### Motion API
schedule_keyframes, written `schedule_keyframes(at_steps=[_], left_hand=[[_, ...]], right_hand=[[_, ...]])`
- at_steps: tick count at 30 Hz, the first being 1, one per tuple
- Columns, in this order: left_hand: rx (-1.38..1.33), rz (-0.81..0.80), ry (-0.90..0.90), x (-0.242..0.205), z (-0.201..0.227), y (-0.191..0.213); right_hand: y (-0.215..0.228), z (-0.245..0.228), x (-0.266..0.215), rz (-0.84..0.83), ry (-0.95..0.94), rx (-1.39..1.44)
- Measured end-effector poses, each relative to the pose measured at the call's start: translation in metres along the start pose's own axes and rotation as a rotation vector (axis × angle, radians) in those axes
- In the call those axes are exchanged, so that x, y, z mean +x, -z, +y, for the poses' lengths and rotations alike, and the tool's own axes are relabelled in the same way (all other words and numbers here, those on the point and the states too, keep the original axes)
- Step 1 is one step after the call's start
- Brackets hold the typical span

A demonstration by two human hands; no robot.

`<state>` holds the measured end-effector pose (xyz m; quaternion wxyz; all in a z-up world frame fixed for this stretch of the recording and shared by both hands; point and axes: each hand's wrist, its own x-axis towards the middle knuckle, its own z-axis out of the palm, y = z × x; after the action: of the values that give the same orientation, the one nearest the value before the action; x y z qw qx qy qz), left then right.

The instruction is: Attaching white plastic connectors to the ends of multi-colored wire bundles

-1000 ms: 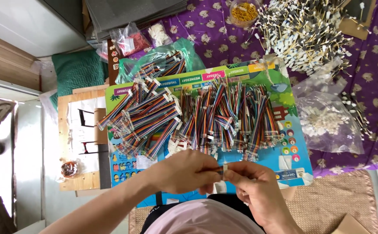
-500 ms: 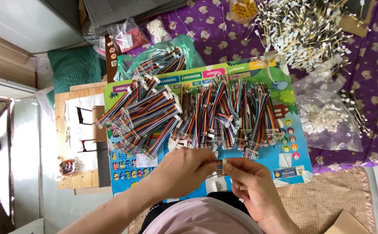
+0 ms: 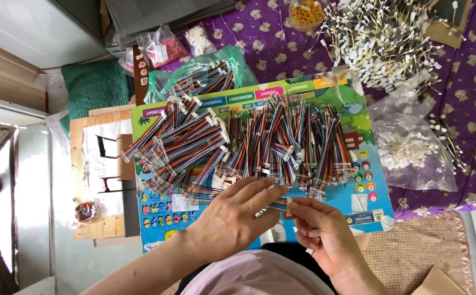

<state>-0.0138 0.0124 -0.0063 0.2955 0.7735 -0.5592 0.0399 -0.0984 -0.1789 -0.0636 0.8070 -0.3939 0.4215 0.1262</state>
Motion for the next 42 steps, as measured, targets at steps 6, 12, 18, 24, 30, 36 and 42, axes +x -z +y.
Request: schedule_keyframes(at_steps=[6,12,18,24,30,36,42], left_hand=[[-0.036,0.042,0.017,0.0,0.0,-0.007],[-0.077,0.081,0.177,0.013,0.011,0.001],[-0.096,0.09,0.198,0.014,0.012,-0.002],[-0.102,0.098,0.204,0.013,0.011,-0.001],[-0.232,0.119,0.292,0.015,0.012,-0.001],[-0.147,0.095,0.24,0.011,0.014,-0.003],[-0.151,0.106,0.159,0.002,0.014,-0.016]], right_hand=[[0.004,0.002,0.004,-0.011,-0.019,0.026],[-0.001,-0.003,-0.001,0.013,-0.031,-0.015],[-0.004,-0.007,-0.007,-0.032,0.008,-0.039],[-0.004,-0.009,-0.008,-0.04,0.025,-0.078],[-0.006,0.0,-0.009,-0.013,0.038,-0.082],[-0.001,0.002,-0.004,-0.043,-0.012,-0.019],[0.004,0.015,0.004,-0.045,-0.022,-0.021]])
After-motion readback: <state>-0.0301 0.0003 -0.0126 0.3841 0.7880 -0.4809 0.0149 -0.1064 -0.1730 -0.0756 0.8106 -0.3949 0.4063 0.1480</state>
